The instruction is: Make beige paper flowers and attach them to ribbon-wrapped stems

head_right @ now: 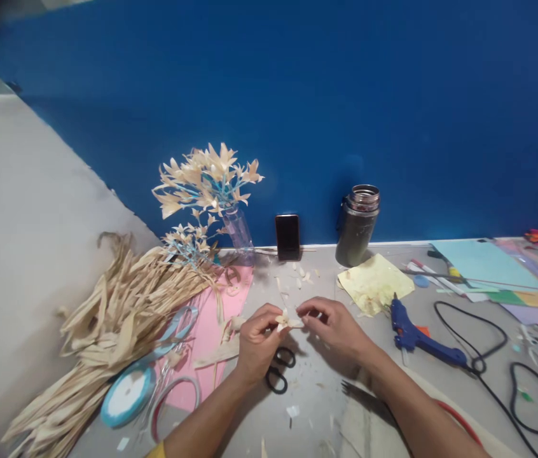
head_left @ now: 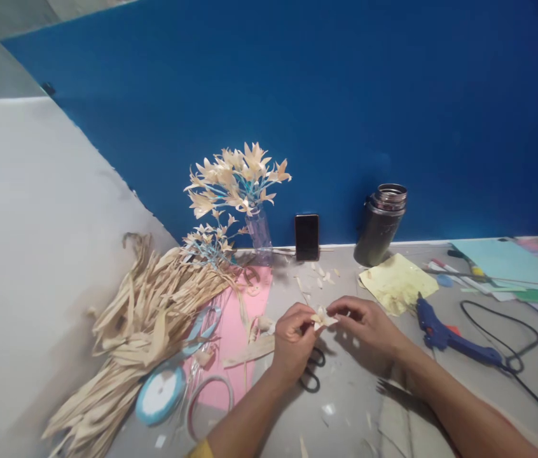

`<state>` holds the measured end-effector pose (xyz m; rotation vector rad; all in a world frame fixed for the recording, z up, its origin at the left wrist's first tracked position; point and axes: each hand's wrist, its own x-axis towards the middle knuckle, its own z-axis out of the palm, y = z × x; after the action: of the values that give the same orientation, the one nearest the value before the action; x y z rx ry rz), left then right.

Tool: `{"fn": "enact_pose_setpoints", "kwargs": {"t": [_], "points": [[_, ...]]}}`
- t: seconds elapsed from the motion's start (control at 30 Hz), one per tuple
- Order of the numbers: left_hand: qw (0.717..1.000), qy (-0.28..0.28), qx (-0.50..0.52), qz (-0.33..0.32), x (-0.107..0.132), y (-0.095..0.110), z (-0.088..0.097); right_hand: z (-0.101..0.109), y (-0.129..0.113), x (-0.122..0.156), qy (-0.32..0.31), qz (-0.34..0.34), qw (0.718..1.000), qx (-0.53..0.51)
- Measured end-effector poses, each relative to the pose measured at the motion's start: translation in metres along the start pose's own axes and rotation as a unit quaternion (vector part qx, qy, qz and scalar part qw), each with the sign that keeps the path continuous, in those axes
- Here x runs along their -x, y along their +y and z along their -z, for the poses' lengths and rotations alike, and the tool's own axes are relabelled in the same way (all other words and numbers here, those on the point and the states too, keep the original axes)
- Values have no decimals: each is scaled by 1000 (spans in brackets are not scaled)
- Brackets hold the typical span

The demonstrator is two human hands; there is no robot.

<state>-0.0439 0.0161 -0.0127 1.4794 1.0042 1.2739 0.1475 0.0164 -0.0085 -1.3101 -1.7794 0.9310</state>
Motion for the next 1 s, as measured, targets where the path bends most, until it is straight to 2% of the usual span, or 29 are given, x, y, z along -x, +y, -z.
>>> {"fn": "enact_pose_setpoints", "kwargs": {"t": [0.2, 0.4, 0.63, 0.7, 0.8, 0.9, 1.0], "points": [[999, -37, 28, 28, 6, -5, -5, -10, -7, 5, -81, -15, 995, -64], [996, -40, 52, 62, 5, -5, -6, -7, -14, 5, -102, -49, 992, -58], [982, -43, 136, 127, 5, -9, -5, -11, -16, 6, -111, -75, 989, -64], [976, -15, 154, 151, 3, -12, -3, -2, -14, 3, -107, -89, 990, -27], [963, 37, 174, 200, 0, -15, 0, 25, -12, -7, -53, -108, 989, 84], [950, 61, 194, 238, -2, -18, 2, 51, -7, -25, -20, -124, 974, 186], [946, 64, 194, 251, -2, -19, 2, 57, 3, -52, 13, -169, 956, 240]]}}
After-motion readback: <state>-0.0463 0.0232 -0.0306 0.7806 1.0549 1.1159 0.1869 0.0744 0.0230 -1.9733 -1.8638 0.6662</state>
